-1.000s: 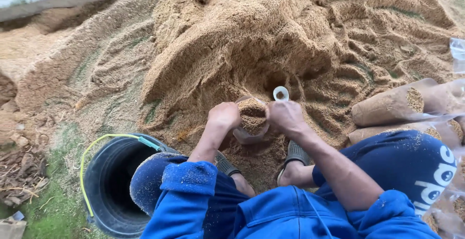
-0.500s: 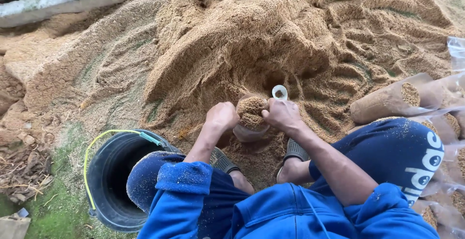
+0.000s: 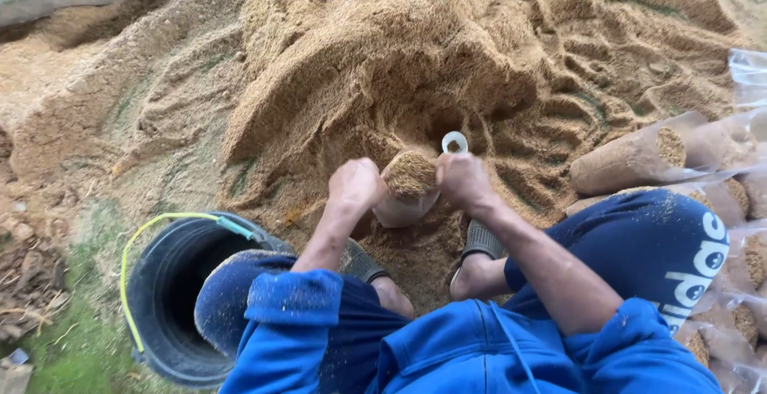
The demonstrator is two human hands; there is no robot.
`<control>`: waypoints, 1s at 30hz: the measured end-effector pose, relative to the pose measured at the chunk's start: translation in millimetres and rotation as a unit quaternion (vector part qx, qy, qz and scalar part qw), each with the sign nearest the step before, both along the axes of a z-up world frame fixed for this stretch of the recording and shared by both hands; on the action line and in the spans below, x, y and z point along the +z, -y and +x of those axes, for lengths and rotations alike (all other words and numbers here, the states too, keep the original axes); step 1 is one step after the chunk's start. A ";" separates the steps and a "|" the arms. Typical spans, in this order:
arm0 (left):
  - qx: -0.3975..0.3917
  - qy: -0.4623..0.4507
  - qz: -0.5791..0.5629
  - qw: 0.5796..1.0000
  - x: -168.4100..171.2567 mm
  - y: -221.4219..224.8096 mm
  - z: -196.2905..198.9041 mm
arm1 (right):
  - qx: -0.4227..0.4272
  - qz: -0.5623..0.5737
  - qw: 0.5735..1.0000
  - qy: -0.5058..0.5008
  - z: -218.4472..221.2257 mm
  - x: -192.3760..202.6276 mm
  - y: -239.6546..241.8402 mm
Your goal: Filling small plastic bags with grain from a large pile using a plastic spoon.
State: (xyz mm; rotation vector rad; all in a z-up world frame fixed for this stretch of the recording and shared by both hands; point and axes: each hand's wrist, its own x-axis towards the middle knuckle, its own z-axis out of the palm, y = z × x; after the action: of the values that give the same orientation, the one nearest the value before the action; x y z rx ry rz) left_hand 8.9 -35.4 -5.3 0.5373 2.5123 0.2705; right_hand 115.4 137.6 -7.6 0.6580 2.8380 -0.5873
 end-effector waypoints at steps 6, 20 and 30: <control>0.009 -0.014 0.004 1.000 -5.8 -2.6 -4.9 | 0.009 -0.040 0.997 -0.062 -4.8 -36.2 -33.8; 0.006 0.019 0.003 1.000 15.7 4.6 11.7 | -0.031 -0.129 0.984 -0.119 14.9 -16.1 -21.5; 0.011 0.032 0.039 0.999 2.5 -4.0 14.7 | -0.044 -0.088 0.995 -0.016 -2.4 -21.9 -19.1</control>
State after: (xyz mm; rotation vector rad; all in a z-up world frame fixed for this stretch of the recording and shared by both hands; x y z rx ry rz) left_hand 23.7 -31.5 -2.8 0.5240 2.4551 0.3890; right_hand 113.0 156.7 -29.6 0.7504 2.7558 -0.8570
